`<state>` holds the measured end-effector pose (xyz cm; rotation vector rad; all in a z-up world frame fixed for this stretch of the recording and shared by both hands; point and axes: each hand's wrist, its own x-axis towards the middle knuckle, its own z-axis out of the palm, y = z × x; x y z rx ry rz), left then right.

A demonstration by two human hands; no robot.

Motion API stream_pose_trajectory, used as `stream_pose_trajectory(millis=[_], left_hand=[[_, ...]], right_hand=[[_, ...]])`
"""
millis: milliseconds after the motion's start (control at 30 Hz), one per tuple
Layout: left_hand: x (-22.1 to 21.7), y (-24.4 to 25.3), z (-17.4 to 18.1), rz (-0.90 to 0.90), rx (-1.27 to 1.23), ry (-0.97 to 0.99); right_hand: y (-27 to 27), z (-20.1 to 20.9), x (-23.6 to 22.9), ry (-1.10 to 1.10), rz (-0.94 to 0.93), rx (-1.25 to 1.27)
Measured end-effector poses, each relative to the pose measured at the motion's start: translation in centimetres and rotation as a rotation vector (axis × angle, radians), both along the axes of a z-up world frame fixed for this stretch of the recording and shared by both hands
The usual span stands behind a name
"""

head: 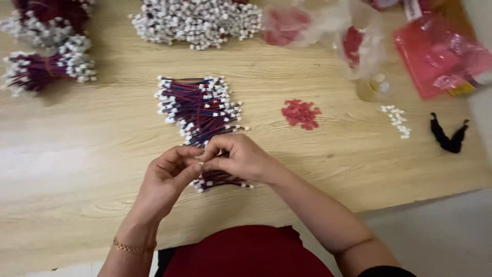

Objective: Sorting and bundling small electronic wire harnesses on a table

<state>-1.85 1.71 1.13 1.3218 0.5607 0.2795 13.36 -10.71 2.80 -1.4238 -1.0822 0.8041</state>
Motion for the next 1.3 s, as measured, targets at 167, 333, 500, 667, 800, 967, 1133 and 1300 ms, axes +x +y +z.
stream_pose_trajectory(millis=[167, 333, 500, 667, 800, 967, 1133, 1300], left_hand=[[0.1, -0.8, -1.9, -0.036, -0.021, 0.053], [-1.1, 0.1, -0.7, -0.079, 0.187, 0.289], [-1.8, 1.9, -1.4, -0.131, 0.607, 0.320], [1.2, 1.9, -3.0, 0.012, 0.667, 0.356], [2.9, 2.2, -4.7, 0.046, 0.895, 0.358], [4.3, 2.3, -4.7, 0.159, 1.116, 0.227], [4.1, 2.9, -4.6, 0.185, 1.178, 0.190], [1.6, 4.1, -6.0, 0.082, 1.068, 0.301]], right_hand=[[-2.7, -0.8, -0.1, -0.041, -0.046, -0.067], [-8.6, -4.4, 5.6, -0.216, -0.463, -0.231], [-12.7, -4.9, 11.1, -0.635, -0.743, -0.733], [-14.2, -8.6, 13.5, -0.846, -0.700, -0.568], [-13.6, -8.0, 13.2, -0.821, -0.720, -0.643], [-14.4, -10.6, 14.7, -0.861, -0.719, -0.742], [-14.1, -9.7, 14.1, -0.799, -0.740, -0.764], [-15.6, -12.8, 16.4, -0.879, -0.752, -0.583]])
